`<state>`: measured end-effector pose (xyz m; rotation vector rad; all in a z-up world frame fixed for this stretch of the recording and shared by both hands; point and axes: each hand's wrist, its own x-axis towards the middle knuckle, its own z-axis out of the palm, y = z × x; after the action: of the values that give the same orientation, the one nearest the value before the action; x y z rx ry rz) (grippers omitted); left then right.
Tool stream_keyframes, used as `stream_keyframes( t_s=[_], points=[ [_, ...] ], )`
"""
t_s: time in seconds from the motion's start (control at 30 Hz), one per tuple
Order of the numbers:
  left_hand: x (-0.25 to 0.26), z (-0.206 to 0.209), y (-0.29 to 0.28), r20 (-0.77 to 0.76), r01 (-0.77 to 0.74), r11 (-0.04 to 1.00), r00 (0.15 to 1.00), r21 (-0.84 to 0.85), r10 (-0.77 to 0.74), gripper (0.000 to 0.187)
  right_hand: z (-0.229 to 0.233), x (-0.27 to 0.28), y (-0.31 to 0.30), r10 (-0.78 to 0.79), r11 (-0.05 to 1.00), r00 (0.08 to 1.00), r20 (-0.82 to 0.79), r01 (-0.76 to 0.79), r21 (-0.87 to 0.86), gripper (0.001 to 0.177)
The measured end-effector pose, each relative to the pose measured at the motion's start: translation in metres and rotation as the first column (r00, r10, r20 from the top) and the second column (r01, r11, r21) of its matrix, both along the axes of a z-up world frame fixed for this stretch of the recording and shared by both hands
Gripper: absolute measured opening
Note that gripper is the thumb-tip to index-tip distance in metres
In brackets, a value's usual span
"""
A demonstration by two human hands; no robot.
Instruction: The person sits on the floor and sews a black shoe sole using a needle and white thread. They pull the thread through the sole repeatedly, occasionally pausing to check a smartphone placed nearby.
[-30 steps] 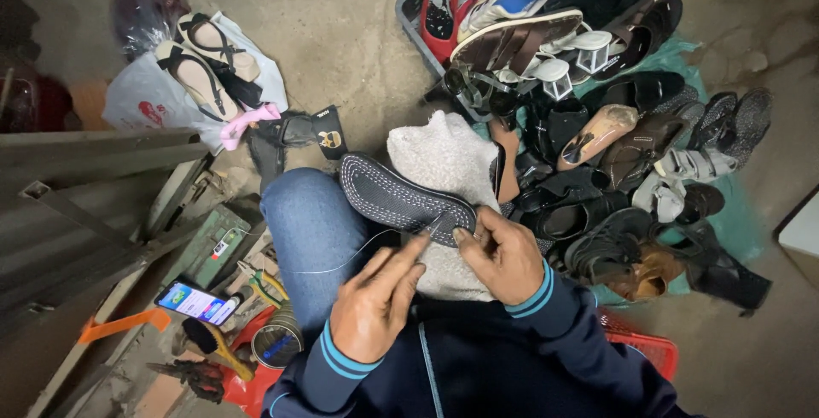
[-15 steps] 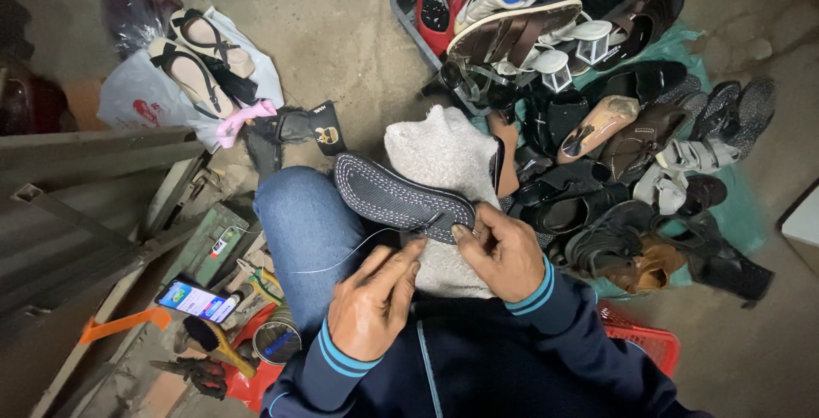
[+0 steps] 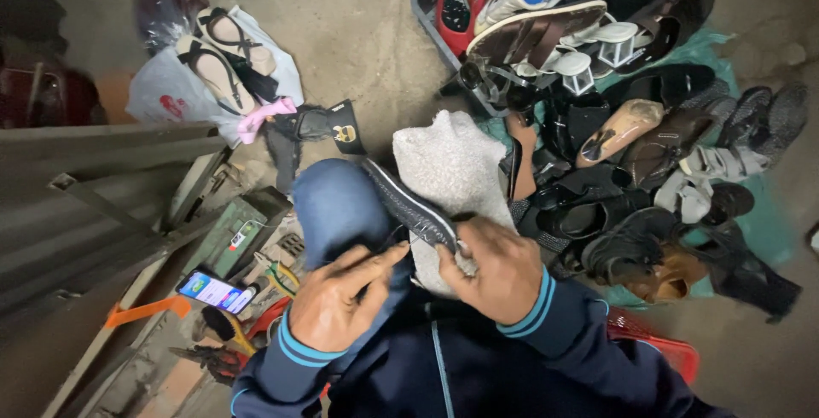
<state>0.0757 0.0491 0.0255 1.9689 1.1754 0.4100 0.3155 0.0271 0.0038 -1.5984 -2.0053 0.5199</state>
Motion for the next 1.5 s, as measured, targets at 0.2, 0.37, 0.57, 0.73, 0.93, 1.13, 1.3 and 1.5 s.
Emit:
stream_keyframes(
  t_s=[0.2, 0.37, 0.57, 0.73, 0.93, 1.13, 1.3, 1.5],
  points=[
    [-0.013, -0.008, 0.007, -0.099, 0.057, 0.997, 0.994, 0.058, -0.051, 0.036, 0.014, -0.024, 0.003, 0.042, 0.995, 0.989, 0.143, -0.055, 0.088, 0.026],
    [-0.005, -0.021, 0.016, -0.167, 0.098, 0.989, 0.983, 0.114, -0.078, 0.038, 0.014, -0.024, 0.003, 0.045, 0.994, 0.978, 0.203, -0.065, 0.093, 0.029],
    [-0.017, -0.02, 0.017, 0.013, 0.1, 0.994, 0.995, 0.05, -0.1, 0.035, 0.006, -0.004, 0.001, 0.121, 0.992, 0.993, -0.008, -0.121, -0.044, 0.039],
    [-0.028, -0.015, 0.007, -0.061, 0.027, 0.983, 0.998, 0.18, -0.017, 0.026, -0.025, 0.05, 0.004, -0.235, 0.963, 0.955, -0.179, 0.204, -0.174, 0.022],
    [0.001, -0.024, -0.002, -0.231, 0.118, 0.943, 0.972, 0.311, -0.045, 0.03, -0.007, 0.022, 0.016, -0.076, 0.996, 0.983, -0.168, 0.084, 0.037, 0.028],
    [0.001, -0.025, 0.002, -0.125, 0.063, 0.942, 0.992, 0.331, -0.022, 0.023, -0.005, 0.019, 0.019, -0.009, 0.967, 0.999, 0.043, -0.003, 0.257, 0.029],
    [0.004, -0.022, 0.004, -0.138, 0.064, 0.942, 0.99, 0.329, -0.019, 0.022, 0.0, 0.0, 0.011, 0.157, 0.983, 0.986, -0.061, -0.15, 0.106, 0.016],
    [0.002, -0.024, 0.004, -0.124, 0.063, 0.946, 0.992, 0.318, -0.024, 0.023, 0.022, 0.011, 0.002, 0.042, 0.899, 0.63, -0.775, -0.362, -0.245, 0.014]
  ],
)
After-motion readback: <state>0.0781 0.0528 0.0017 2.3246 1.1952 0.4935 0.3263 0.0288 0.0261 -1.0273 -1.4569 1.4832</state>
